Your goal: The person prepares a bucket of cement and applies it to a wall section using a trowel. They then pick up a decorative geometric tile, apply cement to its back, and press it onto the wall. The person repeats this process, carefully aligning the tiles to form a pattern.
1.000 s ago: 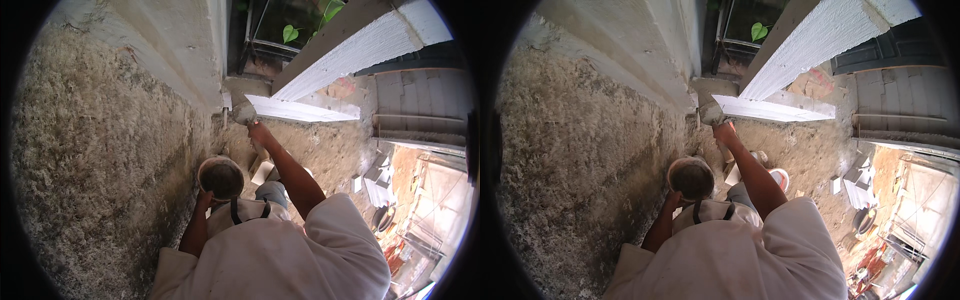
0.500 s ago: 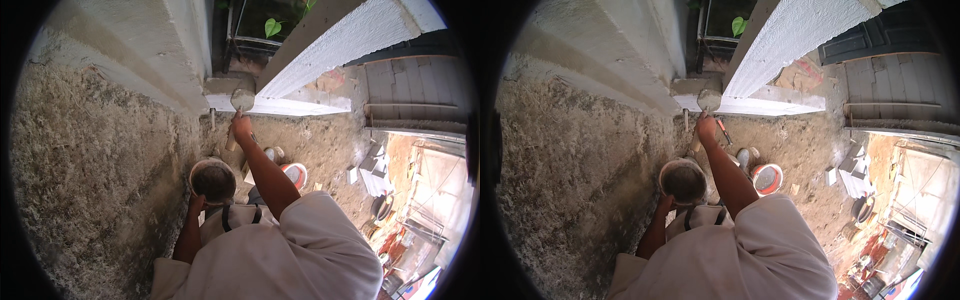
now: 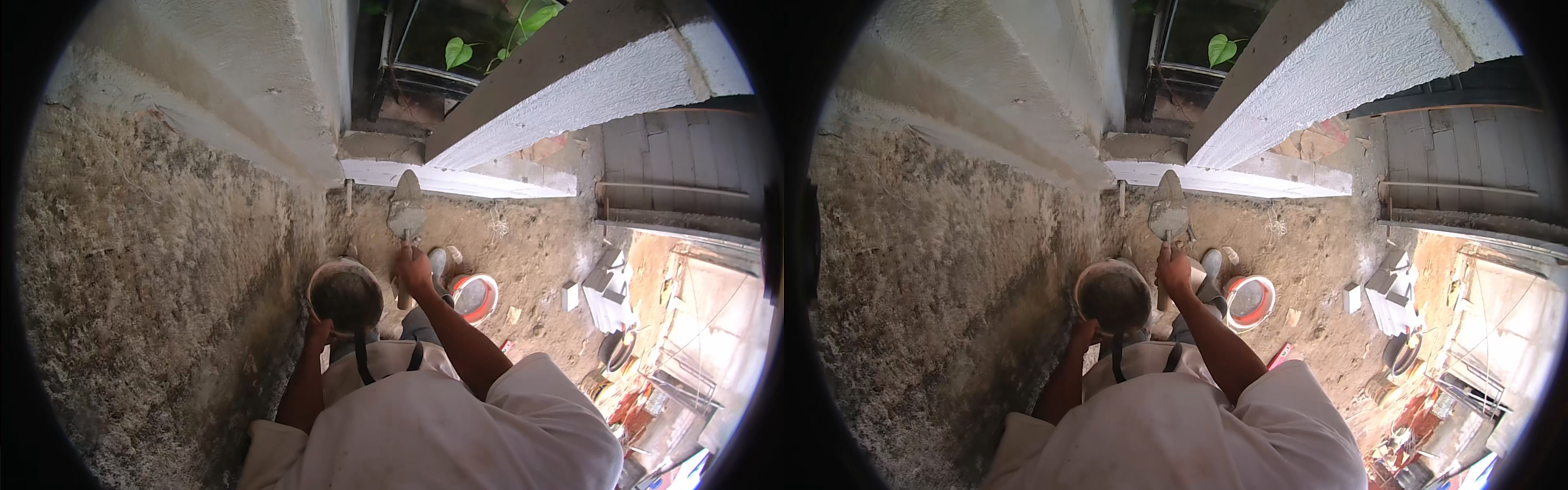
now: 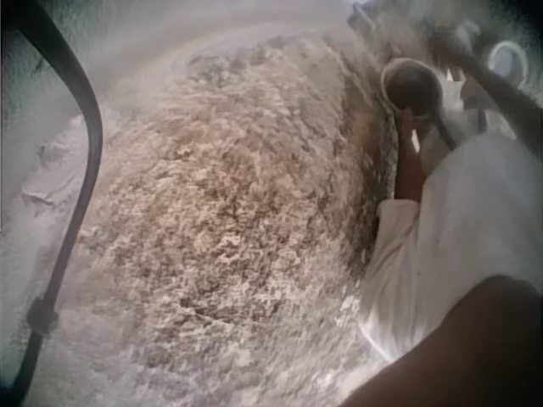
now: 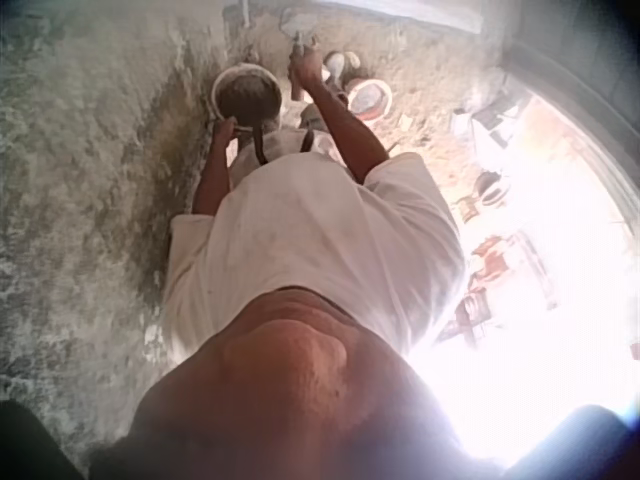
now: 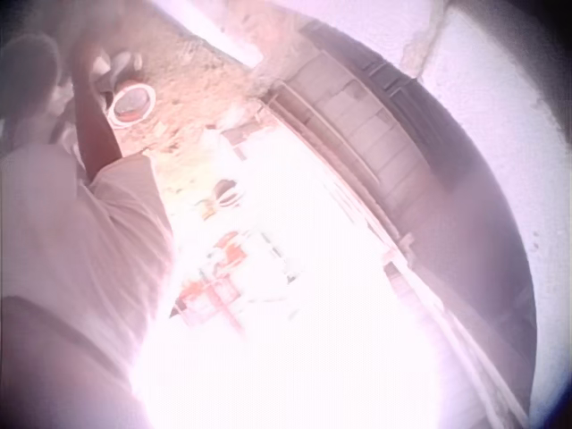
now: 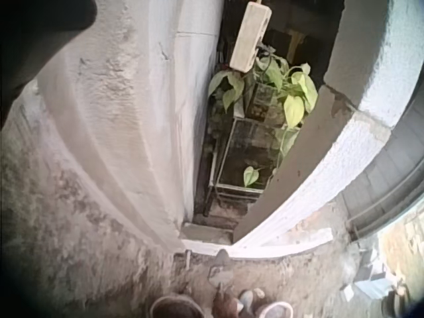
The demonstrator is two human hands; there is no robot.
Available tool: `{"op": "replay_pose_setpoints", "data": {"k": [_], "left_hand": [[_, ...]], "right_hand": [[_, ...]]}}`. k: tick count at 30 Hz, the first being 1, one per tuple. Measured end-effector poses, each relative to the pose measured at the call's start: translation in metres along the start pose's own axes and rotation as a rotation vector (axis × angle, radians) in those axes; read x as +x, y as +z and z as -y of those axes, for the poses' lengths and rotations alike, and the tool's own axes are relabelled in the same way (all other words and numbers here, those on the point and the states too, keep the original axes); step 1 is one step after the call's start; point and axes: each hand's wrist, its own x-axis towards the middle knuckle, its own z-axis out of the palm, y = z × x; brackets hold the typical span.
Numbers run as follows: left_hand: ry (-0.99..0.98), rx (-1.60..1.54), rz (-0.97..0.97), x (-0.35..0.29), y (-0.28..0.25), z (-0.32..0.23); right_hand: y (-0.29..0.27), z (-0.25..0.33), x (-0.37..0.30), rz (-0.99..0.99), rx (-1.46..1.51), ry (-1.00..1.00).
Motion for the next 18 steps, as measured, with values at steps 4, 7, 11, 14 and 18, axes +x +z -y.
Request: {"op": "replay_pose_setpoints", "data": {"k": [4,7,11,14,18], "left_hand": [[-0.092,-0.016,0.073,-0.004,-0.006,-0.005],[-0.072,0.061,0.078,-0.002,-0.005,-0.018],[-0.037,0.001,0.025,-0.011,-0.005,-0.019],[-0.061,-0.040,0.052,-0.015,-0.005,-0.014],[-0.096,0.004,0.041,-0.007,-0.002,-0.021]], "right_hand": [[0.022,0.021,0.049,0.023,0.336,0.034],[0.044,0.023,0.106,-0.041,0.318,-0.089],[0.055,0.011,0.095,-0.012,0.430,0.054],[0.041,0.002,0.056,0.059,0.340,0.195],[0.003,-0.005,-0.004,-0.033,-0.021,0.124]]}}
